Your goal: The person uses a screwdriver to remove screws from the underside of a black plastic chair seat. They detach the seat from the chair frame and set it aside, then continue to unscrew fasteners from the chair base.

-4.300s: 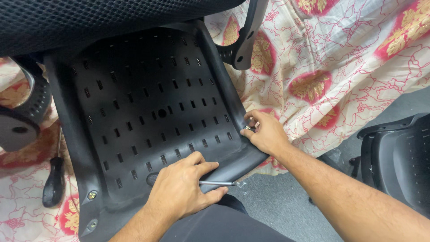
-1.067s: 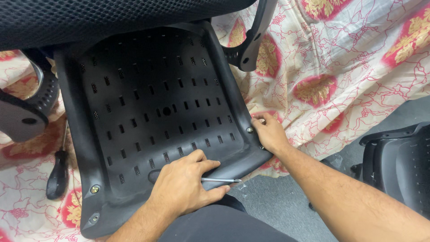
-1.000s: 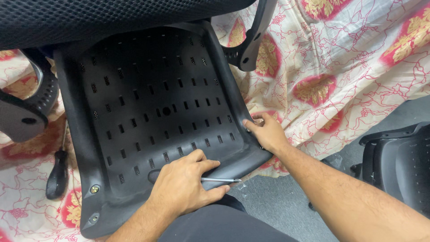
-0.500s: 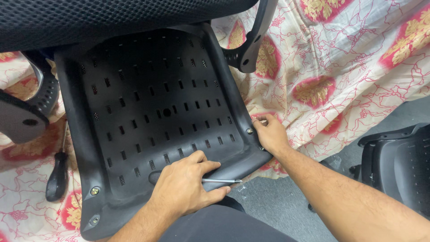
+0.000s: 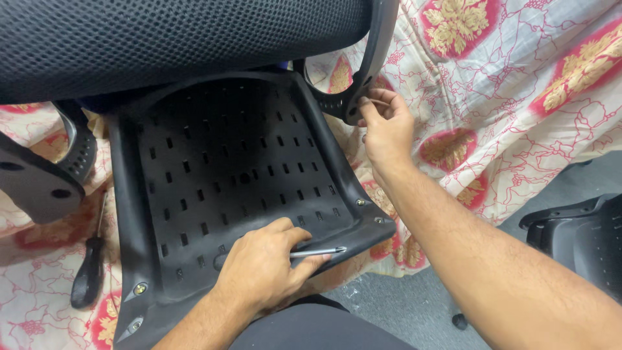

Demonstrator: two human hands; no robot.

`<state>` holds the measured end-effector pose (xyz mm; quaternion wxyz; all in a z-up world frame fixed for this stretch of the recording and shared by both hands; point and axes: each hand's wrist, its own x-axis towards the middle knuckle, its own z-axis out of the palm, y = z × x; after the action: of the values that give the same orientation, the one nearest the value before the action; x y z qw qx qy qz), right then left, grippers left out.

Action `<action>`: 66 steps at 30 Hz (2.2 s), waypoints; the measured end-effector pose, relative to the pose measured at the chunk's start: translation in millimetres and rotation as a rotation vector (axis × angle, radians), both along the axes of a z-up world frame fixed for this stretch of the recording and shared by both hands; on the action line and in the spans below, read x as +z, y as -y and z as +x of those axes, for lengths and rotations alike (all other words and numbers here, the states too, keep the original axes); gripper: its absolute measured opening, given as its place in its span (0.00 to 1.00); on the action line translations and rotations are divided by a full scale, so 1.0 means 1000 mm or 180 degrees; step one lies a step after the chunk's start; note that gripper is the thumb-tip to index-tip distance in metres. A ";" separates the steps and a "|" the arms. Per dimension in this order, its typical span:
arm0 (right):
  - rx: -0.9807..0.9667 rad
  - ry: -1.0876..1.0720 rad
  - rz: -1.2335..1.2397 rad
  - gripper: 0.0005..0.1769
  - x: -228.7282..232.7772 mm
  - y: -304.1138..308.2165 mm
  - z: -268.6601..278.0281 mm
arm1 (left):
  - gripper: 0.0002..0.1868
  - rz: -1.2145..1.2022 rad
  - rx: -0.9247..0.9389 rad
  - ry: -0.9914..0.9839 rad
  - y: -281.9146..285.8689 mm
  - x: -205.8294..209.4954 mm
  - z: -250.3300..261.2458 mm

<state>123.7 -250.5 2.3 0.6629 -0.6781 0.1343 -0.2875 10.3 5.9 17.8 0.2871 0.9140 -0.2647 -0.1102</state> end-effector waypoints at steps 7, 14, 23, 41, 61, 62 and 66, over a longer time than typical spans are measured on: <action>0.0027 0.0070 0.0318 0.14 0.005 -0.008 -0.001 | 0.21 -0.0072 0.0088 0.0193 0.006 0.014 0.023; 0.0015 -0.0281 0.0395 0.17 -0.013 -0.003 -0.005 | 0.20 -0.0821 0.0545 0.0155 0.024 0.019 0.068; -0.0085 -0.0033 0.0465 0.13 0.013 -0.010 -0.001 | 0.25 -0.2253 0.0417 0.0001 0.105 0.009 0.178; -0.0050 0.0462 0.0865 0.11 0.022 -0.014 0.002 | 0.22 -0.3449 0.0060 -0.0827 0.138 0.013 0.172; 0.0071 0.0548 0.0841 0.10 0.030 -0.016 -0.002 | 0.16 -0.3081 0.0235 -0.1044 0.136 0.027 0.175; 0.0182 0.0517 0.1011 0.09 0.030 -0.013 -0.001 | 0.16 -0.3084 0.0229 -0.1069 0.135 0.027 0.175; 0.0603 0.0380 0.1492 0.06 0.031 0.004 0.001 | 0.19 -0.2868 0.0359 -0.1307 0.126 0.025 0.172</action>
<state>124.9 -254.2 33.7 0.8327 -0.4973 0.0937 -0.2247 182.0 -120.5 42.7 0.7052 0.6715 -0.1741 -0.1469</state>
